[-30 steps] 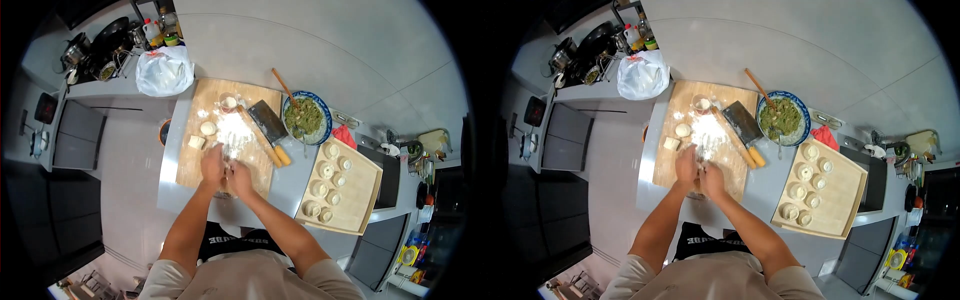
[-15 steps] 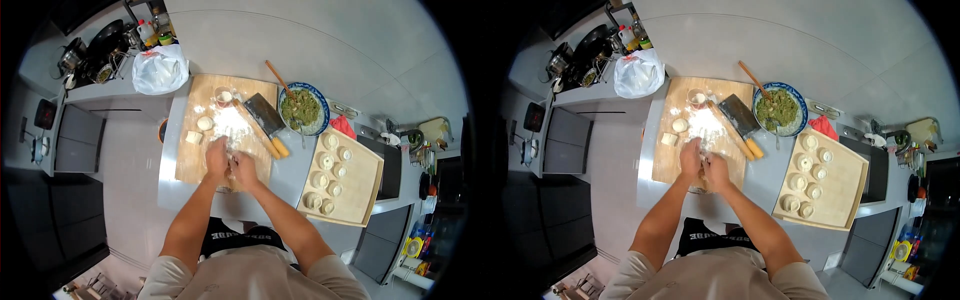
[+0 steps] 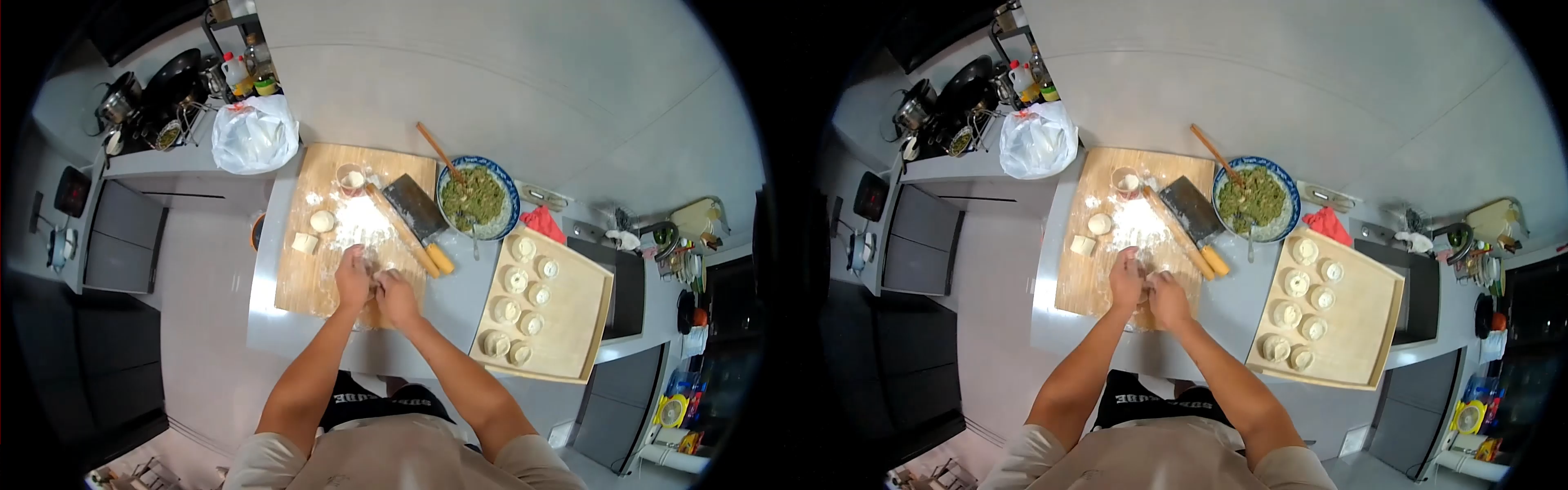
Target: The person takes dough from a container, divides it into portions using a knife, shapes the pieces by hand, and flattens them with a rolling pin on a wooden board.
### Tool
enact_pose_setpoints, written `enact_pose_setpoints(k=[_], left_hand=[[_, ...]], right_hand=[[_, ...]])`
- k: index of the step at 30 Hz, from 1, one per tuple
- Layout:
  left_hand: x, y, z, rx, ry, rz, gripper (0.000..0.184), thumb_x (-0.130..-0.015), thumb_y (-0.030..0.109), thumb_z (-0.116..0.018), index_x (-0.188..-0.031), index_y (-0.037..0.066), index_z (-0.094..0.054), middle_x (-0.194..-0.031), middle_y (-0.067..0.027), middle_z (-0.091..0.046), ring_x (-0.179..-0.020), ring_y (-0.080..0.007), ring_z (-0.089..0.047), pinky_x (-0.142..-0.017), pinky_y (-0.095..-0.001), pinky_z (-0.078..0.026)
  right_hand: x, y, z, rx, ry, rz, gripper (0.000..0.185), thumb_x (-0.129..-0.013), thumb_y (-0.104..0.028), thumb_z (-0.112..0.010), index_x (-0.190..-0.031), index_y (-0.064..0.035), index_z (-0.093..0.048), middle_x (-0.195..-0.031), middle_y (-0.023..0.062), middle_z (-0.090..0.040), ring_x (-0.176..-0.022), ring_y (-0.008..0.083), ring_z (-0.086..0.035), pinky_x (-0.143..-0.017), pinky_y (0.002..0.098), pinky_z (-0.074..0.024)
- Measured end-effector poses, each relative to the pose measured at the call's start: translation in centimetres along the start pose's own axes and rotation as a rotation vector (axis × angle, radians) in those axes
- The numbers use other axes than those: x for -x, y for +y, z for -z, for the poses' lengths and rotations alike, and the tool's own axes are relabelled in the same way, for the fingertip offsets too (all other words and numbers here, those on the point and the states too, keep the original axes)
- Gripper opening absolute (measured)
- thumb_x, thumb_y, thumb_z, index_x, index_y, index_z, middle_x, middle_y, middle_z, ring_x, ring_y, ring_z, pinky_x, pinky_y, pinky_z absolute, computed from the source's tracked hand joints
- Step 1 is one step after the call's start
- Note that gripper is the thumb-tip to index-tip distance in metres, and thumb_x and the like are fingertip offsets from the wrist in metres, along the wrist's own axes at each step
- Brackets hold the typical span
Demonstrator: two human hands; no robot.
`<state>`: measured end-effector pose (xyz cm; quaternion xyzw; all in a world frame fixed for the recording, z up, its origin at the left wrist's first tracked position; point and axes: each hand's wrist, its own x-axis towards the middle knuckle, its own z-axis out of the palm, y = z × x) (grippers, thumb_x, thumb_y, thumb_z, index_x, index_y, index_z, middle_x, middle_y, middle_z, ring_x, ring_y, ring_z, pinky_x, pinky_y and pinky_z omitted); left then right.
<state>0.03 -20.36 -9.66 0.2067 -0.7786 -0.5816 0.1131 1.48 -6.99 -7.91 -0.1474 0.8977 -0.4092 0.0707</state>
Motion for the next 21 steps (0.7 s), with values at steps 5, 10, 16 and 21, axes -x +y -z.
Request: enact_pose_setpoints(k=[5,10,16,21], left_hand=[[2.0,-2.7,1.7,-0.134,-0.019,-0.227,0.031,-0.116,0.023,-0.048,-0.121,0.002,-0.070,-0.078,-0.0097,-0.063,-0.067,-0.0207,-0.059,-0.065,-0.0377,-0.049],[-2.0,-2.8,0.5,-0.484,0.124,-0.466,0.026,-0.113,0.023,-0.053,-0.118,0.005,-0.072,-0.085,-0.0148,-0.070,-0.078,-0.0358,-0.068,-0.074,-0.0436,-0.054],[-2.1,-0.2,1.3,0.065,0.105,0.065,0.030,-0.117,0.025,-0.049,-0.121,0.003,-0.069,-0.078,-0.0083,-0.065,-0.070,-0.0188,-0.063,-0.069,-0.0368,-0.052],[-1.5,-2.2,2.9,-0.350,0.054,-0.314,0.027,-0.114,0.024,-0.051,-0.118,0.008,-0.072,-0.089,-0.0175,-0.071,-0.081,-0.0335,-0.070,-0.078,-0.0451,-0.054]], right_hand=[[2.8,-2.0,1.7,-0.331,-0.050,0.126,0.028,-0.093,-0.006,-0.070,-0.121,-0.0029,-0.070,-0.106,0.0169,-0.070,-0.097,0.0368,-0.070,-0.092,0.0425,-0.0570],[-1.3,-0.2,-1.5,-0.108,-0.053,-0.202,0.016,-0.093,-0.005,-0.069,-0.107,0.0002,-0.071,-0.105,0.0213,-0.071,-0.088,0.0394,-0.072,-0.084,0.0442,-0.0574],[-2.2,-1.8,-0.4,-0.121,0.097,0.157,0.017,-0.093,-0.001,-0.066,-0.109,-0.0015,-0.073,-0.104,0.0204,-0.070,-0.094,0.0376,-0.072,-0.086,0.0439,-0.0580],[-1.2,-2.2,-2.1,-0.226,0.000,-0.124,0.016,-0.094,-0.001,-0.066,-0.109,-0.0013,-0.072,-0.095,0.0195,-0.070,-0.098,0.0363,-0.072,-0.080,0.0427,-0.0579]])
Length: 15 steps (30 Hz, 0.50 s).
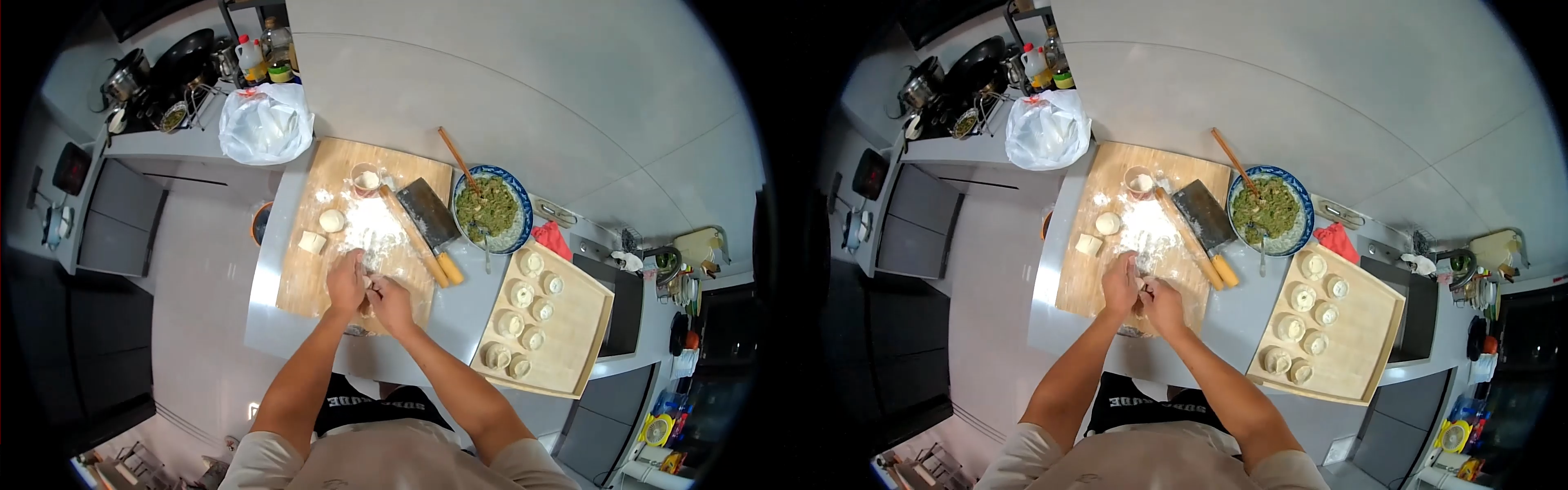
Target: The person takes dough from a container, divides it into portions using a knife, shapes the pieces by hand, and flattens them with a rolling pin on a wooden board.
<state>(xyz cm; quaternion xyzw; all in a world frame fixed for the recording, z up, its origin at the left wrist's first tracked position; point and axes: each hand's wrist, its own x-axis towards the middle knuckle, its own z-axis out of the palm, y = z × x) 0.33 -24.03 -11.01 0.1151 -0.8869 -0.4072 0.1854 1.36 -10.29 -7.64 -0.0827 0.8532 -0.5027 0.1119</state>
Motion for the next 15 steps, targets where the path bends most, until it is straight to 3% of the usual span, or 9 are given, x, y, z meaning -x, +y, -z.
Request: enact_pose_setpoints(k=[4,6,7,8,10,11,12,14,15], left_hand=[[-2.7,-1.3,-1.6,-0.193,-0.025,-0.019,0.026,-0.114,0.022,-0.050,-0.118,0.008,-0.072,-0.091,-0.0189,-0.071,-0.082,-0.0365,-0.068,-0.079,-0.0470,-0.054],[-3.4,-0.6,-1.9,0.268,-0.013,0.363,0.026,-0.114,0.023,-0.050,-0.119,0.007,-0.071,-0.090,-0.0197,-0.070,-0.081,-0.0356,-0.068,-0.079,-0.0456,-0.054],[-2.9,0.2,-1.7,0.702,0.009,0.575,0.028,-0.114,0.023,-0.049,-0.120,0.005,-0.070,-0.089,-0.0211,-0.071,-0.082,-0.0348,-0.069,-0.078,-0.0454,-0.054],[-2.2,0.5,-1.0,0.696,0.008,0.574,0.028,-0.114,0.023,-0.049,-0.120,0.005,-0.070,-0.089,-0.0211,-0.071,-0.082,-0.0348,-0.069,-0.078,-0.0454,-0.054],[-1.2,2.2,1.3,0.337,-0.158,0.463,0.029,-0.115,0.025,-0.050,-0.120,0.005,-0.070,-0.090,-0.0216,-0.071,-0.082,-0.0366,-0.070,-0.078,-0.0450,-0.055],[-0.8,0.4,0.5,0.170,-0.122,0.249,0.026,-0.113,0.025,-0.053,-0.120,0.008,-0.071,-0.091,-0.0219,-0.070,-0.083,-0.0405,-0.069,-0.078,-0.0484,-0.054],[-1.0,0.3,0.2,0.169,-0.129,0.249,0.026,-0.113,0.025,-0.053,-0.120,0.008,-0.071,-0.091,-0.0219,-0.070,-0.083,-0.0405,-0.069,-0.078,-0.0484,-0.054],[-2.2,0.1,-0.5,-0.165,-0.006,-0.039,0.021,-0.111,0.019,-0.055,-0.119,0.008,-0.071,-0.089,-0.0217,-0.069,-0.079,-0.0411,-0.067,-0.072,-0.0488,-0.053],[-3.2,-0.2,-0.9,-0.156,-0.021,-0.002,0.021,-0.110,0.020,-0.056,-0.119,0.011,-0.072,-0.089,-0.0221,-0.068,-0.083,-0.0426,-0.066,-0.074,-0.0519,-0.052]], right_hand=[[-2.8,0.1,-1.3,0.139,-0.015,-0.162,0.006,-0.095,-0.004,-0.066,-0.099,0.0003,-0.068,-0.091,0.0205,-0.070,-0.101,0.0375,-0.072,-0.077,0.0450,-0.0564],[-3.5,-0.4,-0.2,0.293,0.042,0.088,0.007,-0.097,-0.006,-0.065,-0.095,-0.0003,-0.066,-0.098,0.0219,-0.070,-0.103,0.0387,-0.072,-0.076,0.0458,-0.0565],[-2.4,-0.8,0.6,0.262,0.008,0.155,0.005,-0.096,-0.005,-0.065,-0.098,-0.0012,-0.067,-0.105,0.0223,-0.069,-0.098,0.0401,-0.071,-0.077,0.0468,-0.0572],[-1.4,-1.0,0.8,0.257,0.008,0.155,0.005,-0.096,-0.005,-0.065,-0.098,-0.0012,-0.067,-0.105,0.0223,-0.069,-0.098,0.0401,-0.071,-0.077,0.0468,-0.0572],[0.0,-1.8,1.2,-0.149,-0.022,0.236,0.005,-0.094,-0.005,-0.065,-0.098,-0.0020,-0.067,-0.113,0.0230,-0.068,-0.095,0.0420,-0.070,-0.078,0.0470,-0.0575],[0.1,-2.0,1.4,-0.122,-0.053,0.078,0.013,-0.092,-0.004,-0.066,-0.104,-0.0022,-0.069,-0.112,0.0234,-0.068,-0.094,0.0431,-0.070,-0.079,0.0467,-0.0580],[-0.5,-1.5,0.8,-0.123,-0.050,0.072,0.013,-0.092,-0.004,-0.066,-0.104,-0.0022,-0.069,-0.112,0.0234,-0.068,-0.094,0.0431,-0.070,-0.079,0.0467,-0.0580],[-2.0,0.2,-0.9,0.225,-0.026,-0.014,0.022,-0.091,-0.002,-0.066,-0.112,-0.0031,-0.072,-0.114,0.0229,-0.068,-0.096,0.0430,-0.070,-0.082,0.0453,-0.0588],[-2.8,0.5,-1.2,0.222,-0.033,-0.024,0.022,-0.091,-0.002,-0.066,-0.112,-0.0031,-0.072,-0.114,0.0229,-0.068,-0.096,0.0430,-0.070,-0.082,0.0453,-0.0588]])
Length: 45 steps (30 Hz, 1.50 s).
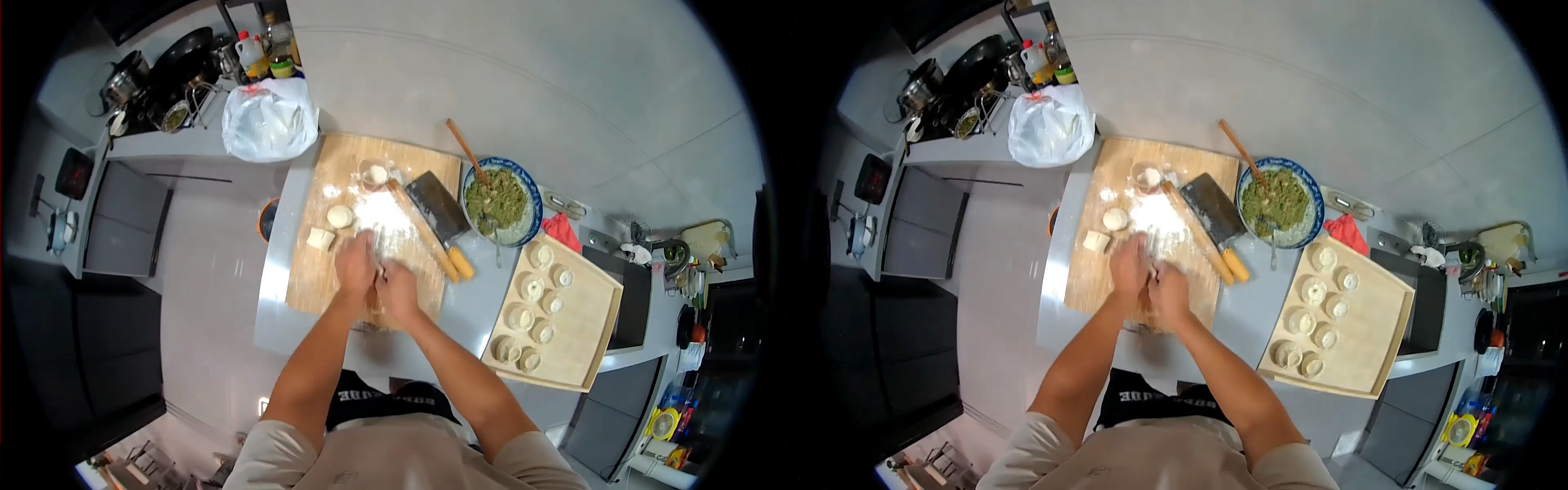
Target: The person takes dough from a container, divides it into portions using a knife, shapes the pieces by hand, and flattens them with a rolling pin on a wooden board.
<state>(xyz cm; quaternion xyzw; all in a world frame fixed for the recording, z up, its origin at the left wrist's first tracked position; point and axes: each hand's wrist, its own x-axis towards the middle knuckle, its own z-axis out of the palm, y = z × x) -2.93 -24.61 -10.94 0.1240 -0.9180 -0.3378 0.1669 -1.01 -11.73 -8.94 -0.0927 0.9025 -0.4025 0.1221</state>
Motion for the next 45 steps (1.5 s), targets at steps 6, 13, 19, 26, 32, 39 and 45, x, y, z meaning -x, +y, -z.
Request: enact_pose_setpoints(k=[6,13,19,26,32,39,45], left_hand=[[0.6,1.9,2.2,0.754,-0.156,0.688,0.025,-0.113,0.023,-0.052,-0.119,0.005,-0.069,-0.088,-0.0205,-0.069,-0.084,-0.0409,-0.069,-0.079,-0.0478,-0.054],[-0.2,-0.4,0.4,-0.009,0.035,-0.002,0.026,-0.113,0.022,-0.051,-0.120,0.007,-0.070,-0.093,-0.0222,-0.071,-0.087,-0.0434,-0.068,-0.080,-0.0519,-0.052],[0.1,1.3,0.7,0.630,-0.011,0.443,0.029,-0.116,0.024,-0.047,-0.118,0.004,-0.068,-0.079,-0.0095,-0.062,-0.073,-0.0209,-0.061,-0.071,-0.0371,-0.051],[0.8,-0.8,0.4,0.189,-0.034,-0.035,0.024,-0.112,0.019,-0.053,-0.122,0.005,-0.070,-0.090,-0.0230,-0.069,-0.087,-0.0432,-0.068,-0.075,-0.0493,-0.053],[-0.4,0.9,0.6,0.492,-0.105,0.299,0.034,-0.116,0.031,-0.049,-0.120,0.004,-0.070,-0.082,-0.0204,-0.068,-0.074,-0.0394,-0.066,-0.072,-0.0478,-0.052],[-0.8,-0.5,-0.3,0.155,0.043,-0.142,0.028,-0.113,0.026,-0.054,-0.117,0.004,-0.071,-0.081,-0.0203,-0.069,-0.077,-0.0399,-0.067,-0.071,-0.0474,-0.052],[-0.6,-0.4,2.1,0.735,-0.029,0.329,0.038,-0.118,0.032,-0.047,-0.130,0.001,-0.067,-0.103,-0.0074,-0.067,-0.094,-0.0153,-0.062,-0.086,-0.0336,-0.051]], right_hand=[[1.3,-0.3,2.1,-0.095,0.071,0.325,0.027,-0.088,-0.001,-0.069,-0.115,-0.0015,-0.072,-0.109,0.0216,-0.071,-0.083,0.0445,-0.070,-0.081,0.0437,-0.0593],[-0.1,-0.2,-0.9,-0.174,0.106,-0.028,0.020,-0.089,-0.003,-0.071,-0.108,0.0007,-0.074,-0.094,0.0211,-0.072,-0.084,0.0420,-0.071,-0.078,0.0440,-0.0580],[1.4,-1.0,1.7,-0.073,0.158,0.250,0.023,-0.089,0.000,-0.069,-0.111,-0.0016,-0.074,-0.105,0.0193,-0.070,-0.084,0.0403,-0.071,-0.076,0.0434,-0.0578],[0.5,0.4,-0.5,-0.256,0.090,-0.001,0.027,-0.091,-0.002,-0.072,-0.118,-0.0024,-0.073,-0.102,0.0196,-0.071,-0.087,0.0330,-0.075,-0.078,0.0395,-0.0589],[0.6,-1.0,1.8,-0.076,0.118,0.216,0.026,-0.091,-0.004,-0.071,-0.116,-0.0029,-0.072,-0.096,0.0191,-0.069,-0.091,0.0342,-0.074,-0.078,0.0425,-0.0595],[0.4,-0.4,-0.4,-0.262,0.179,0.102,0.023,-0.088,-0.002,-0.072,-0.111,-0.0005,-0.072,-0.091,0.0168,-0.069,-0.085,0.0250,-0.074,-0.077,0.0391,-0.0593],[1.3,-0.1,-0.2,0.039,0.240,0.156,0.034,-0.085,-0.010,-0.080,-0.117,-0.0034,-0.070,-0.111,0.0169,-0.069,-0.081,0.0300,-0.070,-0.074,0.0399,-0.0594]])
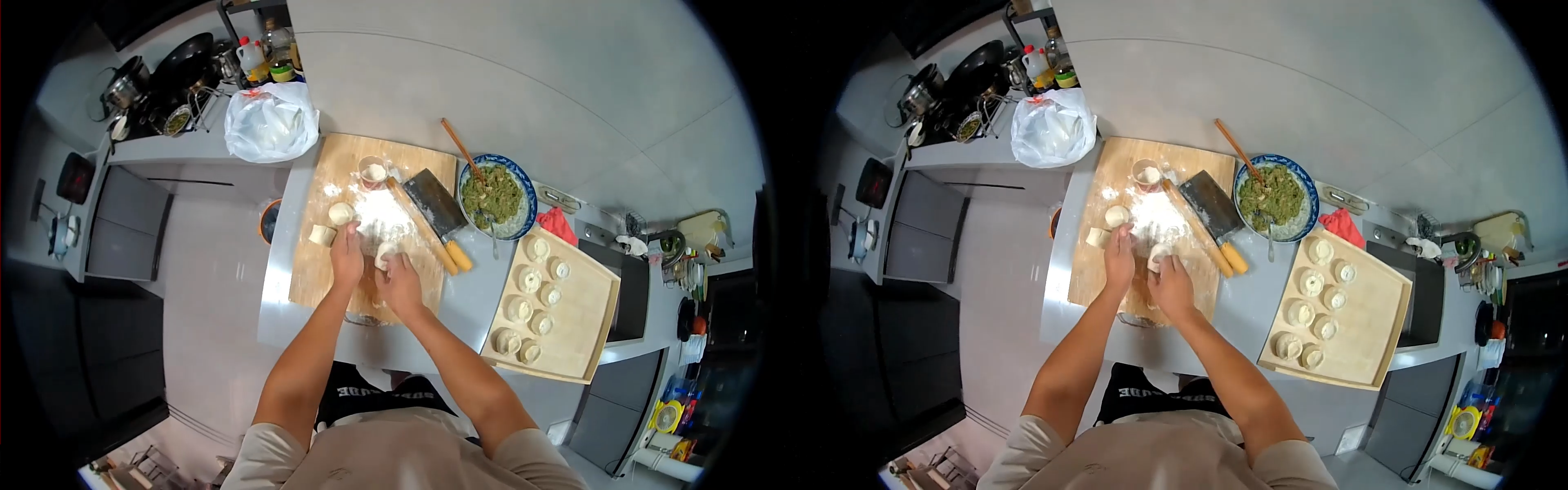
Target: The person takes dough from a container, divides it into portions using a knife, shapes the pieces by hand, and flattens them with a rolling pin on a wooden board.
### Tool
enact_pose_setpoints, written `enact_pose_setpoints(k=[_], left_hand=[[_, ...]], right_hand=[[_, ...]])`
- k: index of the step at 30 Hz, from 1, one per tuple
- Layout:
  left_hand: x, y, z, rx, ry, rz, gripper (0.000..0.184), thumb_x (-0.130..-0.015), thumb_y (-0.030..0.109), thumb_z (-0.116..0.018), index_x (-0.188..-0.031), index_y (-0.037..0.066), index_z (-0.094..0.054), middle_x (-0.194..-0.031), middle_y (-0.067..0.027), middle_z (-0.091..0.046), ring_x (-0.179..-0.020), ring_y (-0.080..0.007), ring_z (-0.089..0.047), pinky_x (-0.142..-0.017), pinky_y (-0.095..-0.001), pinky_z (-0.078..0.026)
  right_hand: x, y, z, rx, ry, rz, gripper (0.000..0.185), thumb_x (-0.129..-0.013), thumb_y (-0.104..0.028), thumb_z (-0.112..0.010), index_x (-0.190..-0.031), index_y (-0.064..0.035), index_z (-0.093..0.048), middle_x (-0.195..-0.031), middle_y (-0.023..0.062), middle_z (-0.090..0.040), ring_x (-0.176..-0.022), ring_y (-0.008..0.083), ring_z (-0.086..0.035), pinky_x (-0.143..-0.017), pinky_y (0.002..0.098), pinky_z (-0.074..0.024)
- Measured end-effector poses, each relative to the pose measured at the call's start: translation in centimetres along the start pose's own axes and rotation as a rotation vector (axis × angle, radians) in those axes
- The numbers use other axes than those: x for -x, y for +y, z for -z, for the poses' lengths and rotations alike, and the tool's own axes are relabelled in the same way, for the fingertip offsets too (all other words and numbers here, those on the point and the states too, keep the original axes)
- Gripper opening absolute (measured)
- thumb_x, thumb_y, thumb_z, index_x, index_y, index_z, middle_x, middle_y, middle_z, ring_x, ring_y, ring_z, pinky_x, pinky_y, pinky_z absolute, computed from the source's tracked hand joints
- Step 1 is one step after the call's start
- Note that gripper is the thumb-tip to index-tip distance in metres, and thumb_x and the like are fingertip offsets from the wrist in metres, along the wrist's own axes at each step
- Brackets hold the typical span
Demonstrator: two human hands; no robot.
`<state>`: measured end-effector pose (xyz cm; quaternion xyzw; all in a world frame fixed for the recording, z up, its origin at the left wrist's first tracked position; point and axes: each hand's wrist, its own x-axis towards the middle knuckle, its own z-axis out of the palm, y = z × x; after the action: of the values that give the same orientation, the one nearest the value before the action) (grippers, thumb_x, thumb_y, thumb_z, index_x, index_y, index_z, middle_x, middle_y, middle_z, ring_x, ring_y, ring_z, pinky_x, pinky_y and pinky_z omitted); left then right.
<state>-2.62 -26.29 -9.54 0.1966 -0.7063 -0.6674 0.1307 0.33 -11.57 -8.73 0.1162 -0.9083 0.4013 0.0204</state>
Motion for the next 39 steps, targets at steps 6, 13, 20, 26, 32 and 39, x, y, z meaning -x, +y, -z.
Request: enact_pose_setpoints(k=[6,13,20,26,32,39], left_hand=[[4.4,-3.1,2.4,0.301,-0.067,0.118,0.056,-0.117,0.047,-0.044,-0.149,0.002,-0.053,-0.130,-0.0051,-0.061,-0.119,-0.0175,-0.054,-0.106,-0.0357,-0.044],[5.8,-1.5,1.3,0.356,-0.016,0.111,0.070,-0.114,0.056,-0.047,-0.155,0.000,-0.048,-0.137,-0.0111,-0.060,-0.135,-0.0243,-0.054,-0.120,-0.0416,-0.039],[5.0,-2.3,2.9,0.234,-0.006,0.133,0.050,-0.117,0.036,-0.049,-0.149,-0.002,-0.054,-0.139,-0.0135,-0.066,-0.130,-0.0214,-0.060,-0.113,-0.0330,-0.045],[5.3,-3.2,3.5,0.205,0.032,0.043,0.036,-0.113,0.017,-0.057,-0.143,-0.002,-0.059,-0.133,-0.0115,-0.067,-0.124,-0.0194,-0.063,-0.106,-0.0351,-0.050],[4.7,-0.6,5.9,-0.255,0.128,-0.105,0.040,-0.095,0.000,-0.065,-0.135,0.002,-0.065,-0.120,-0.0163,-0.066,-0.111,-0.0311,-0.065,-0.102,-0.0409,-0.052],[-0.2,2.1,8.8,-0.670,0.275,-0.320,0.047,-0.088,0.003,-0.072,-0.135,0.003,-0.065,-0.133,-0.0200,-0.061,-0.128,-0.0416,-0.054,-0.109,-0.0478,-0.046]], right_hand=[[0.1,0.5,3.1,0.137,0.125,0.121,0.058,-0.083,-0.016,-0.085,-0.138,-0.0071,-0.066,-0.132,0.0177,-0.065,-0.114,0.0371,-0.066,-0.100,0.0456,-0.0549],[-0.6,1.0,1.1,0.114,-0.080,0.045,0.050,-0.087,-0.011,-0.079,-0.136,-0.0036,-0.069,-0.143,0.0211,-0.061,-0.131,0.0408,-0.058,-0.112,0.0458,-0.0486],[-2.1,0.2,-2.3,0.154,-0.061,0.108,0.063,-0.092,-0.015,-0.076,-0.151,-0.0028,-0.056,-0.157,0.0241,-0.050,-0.141,0.0456,-0.050,-0.118,0.0524,-0.0416],[-0.8,-0.9,1.1,0.187,-0.076,0.113,0.062,-0.094,-0.014,-0.074,-0.152,-0.0044,-0.056,-0.151,0.0226,-0.057,-0.142,0.0462,-0.047,-0.118,0.0513,-0.0411],[-4.8,-2.3,-2.7,0.080,-0.138,0.051,0.063,-0.091,-0.018,-0.077,-0.149,-0.0019,-0.058,-0.150,0.0205,-0.059,-0.142,0.0430,-0.047,-0.122,0.0506,-0.0377],[-4.8,-5.3,-2.6,0.182,-0.052,0.178,0.056,-0.091,-0.018,-0.076,-0.144,-0.0043,-0.064,-0.148,0.0173,-0.061,-0.139,0.0392,-0.051,-0.114,0.0472,-0.0432]])
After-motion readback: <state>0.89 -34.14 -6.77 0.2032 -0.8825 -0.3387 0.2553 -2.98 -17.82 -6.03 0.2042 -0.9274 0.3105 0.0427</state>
